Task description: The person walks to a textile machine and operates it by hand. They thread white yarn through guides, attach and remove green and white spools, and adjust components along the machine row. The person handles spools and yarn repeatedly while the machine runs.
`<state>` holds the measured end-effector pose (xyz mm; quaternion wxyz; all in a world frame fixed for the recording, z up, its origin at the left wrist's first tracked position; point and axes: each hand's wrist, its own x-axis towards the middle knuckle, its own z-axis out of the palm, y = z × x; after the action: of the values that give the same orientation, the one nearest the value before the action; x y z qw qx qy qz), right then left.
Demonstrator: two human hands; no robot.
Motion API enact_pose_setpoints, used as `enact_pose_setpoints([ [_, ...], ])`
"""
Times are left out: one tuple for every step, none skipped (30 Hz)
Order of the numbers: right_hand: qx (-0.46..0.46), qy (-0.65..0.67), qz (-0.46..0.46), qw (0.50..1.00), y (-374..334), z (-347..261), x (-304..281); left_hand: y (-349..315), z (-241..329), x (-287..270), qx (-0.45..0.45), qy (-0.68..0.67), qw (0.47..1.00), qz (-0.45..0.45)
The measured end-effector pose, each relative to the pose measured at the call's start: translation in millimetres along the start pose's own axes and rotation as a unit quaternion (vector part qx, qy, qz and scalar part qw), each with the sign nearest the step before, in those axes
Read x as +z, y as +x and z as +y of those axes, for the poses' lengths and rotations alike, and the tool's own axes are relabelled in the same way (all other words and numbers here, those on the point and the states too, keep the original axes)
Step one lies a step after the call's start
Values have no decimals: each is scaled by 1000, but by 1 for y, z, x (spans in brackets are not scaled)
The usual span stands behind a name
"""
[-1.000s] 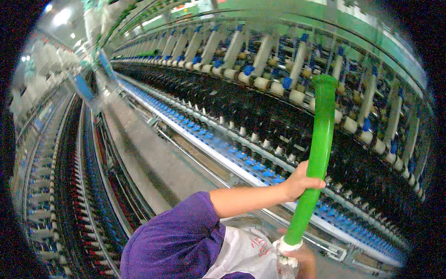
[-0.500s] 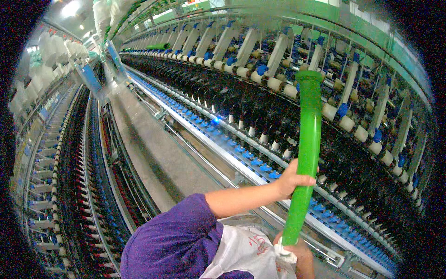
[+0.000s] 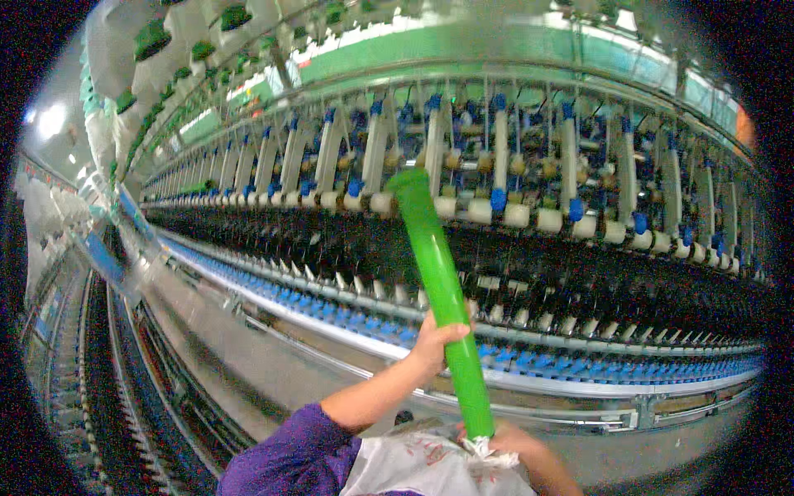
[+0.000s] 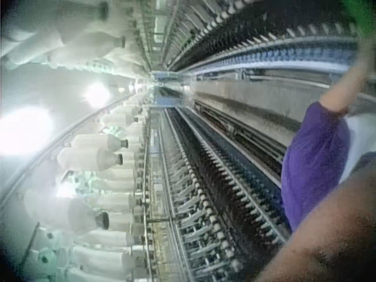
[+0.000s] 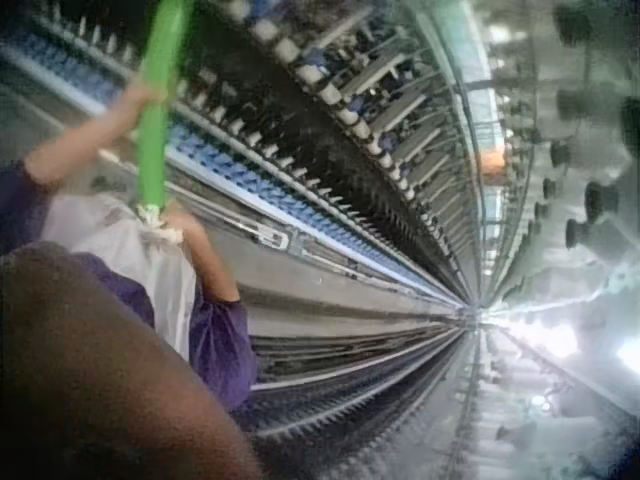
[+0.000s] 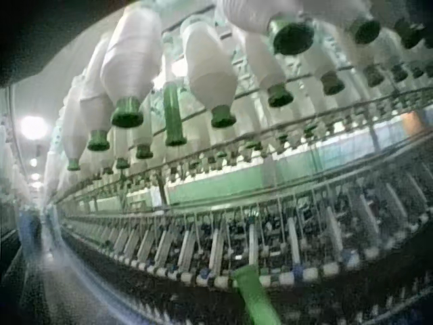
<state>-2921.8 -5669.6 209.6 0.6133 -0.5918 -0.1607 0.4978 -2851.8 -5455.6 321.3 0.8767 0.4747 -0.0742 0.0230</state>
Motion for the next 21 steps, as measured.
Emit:
enact_pose_setpoints([
  [-37,-8,53,998,3,0,5,0,1,-1,13,43,998,38],
  [-89,-68,69,991,6,-2,6,-1,1,-1,9,52,998,30],
  [-104,-73,120,985,7,-2,9,-1,2,-1,-14,74,997,30],
  [-97,-133,97,982,9,-3,8,-1,3,-2,5,60,998,5],
  [-114,-196,67,972,9,-3,8,-1,4,-2,5,14,1000,-22],
  [-146,-133,15,980,11,-3,6,0,5,-3,11,-8,999,-30],
  [-106,-113,7,988,10,-2,4,1,7,-4,8,-28,999,-27],
  [-63,-100,-2,993,11,-1,2,2,10,-5,16,-11,1000,-16],
  [-5,-103,-3,995,11,2,0,5,13,-7,22,7,1000,-5],
  [-54,-70,-14,996,13,4,2,8,18,-9,38,23,999,6],
  [-35,-120,31,992,14,8,3,11,24,-13,27,48,998,40],
  [-15,-169,75,983,15,12,7,14,31,-16,25,83,993,83],
  [6,-218,120,969,16,16,9,18,40,-20,33,114,986,114],
  [-41,-228,163,959,14,22,13,24,53,-28,22,144,981,131],
  [-51,-158,122,979,11,26,14,31,70,-37,9,174,973,150],
  [-101,-171,86,976,8,30,15,38,89,-46,78,280,945,150],
  [-180,-189,51,964,3,32,15,45,109,-57,100,392,897,178],
  [-121,-141,49,981,1,34,16,49,128,-68,136,457,863,165],
  [-91,-107,52,989,-2,34,15,53,149,-80,143,524,822,170],
  [-65,-78,58,993,-2,32,14,58,173,-93,132,584,788,142],
  [-66,-93,72,991,0,30,12,64,198,-106,143,639,749,103],
])
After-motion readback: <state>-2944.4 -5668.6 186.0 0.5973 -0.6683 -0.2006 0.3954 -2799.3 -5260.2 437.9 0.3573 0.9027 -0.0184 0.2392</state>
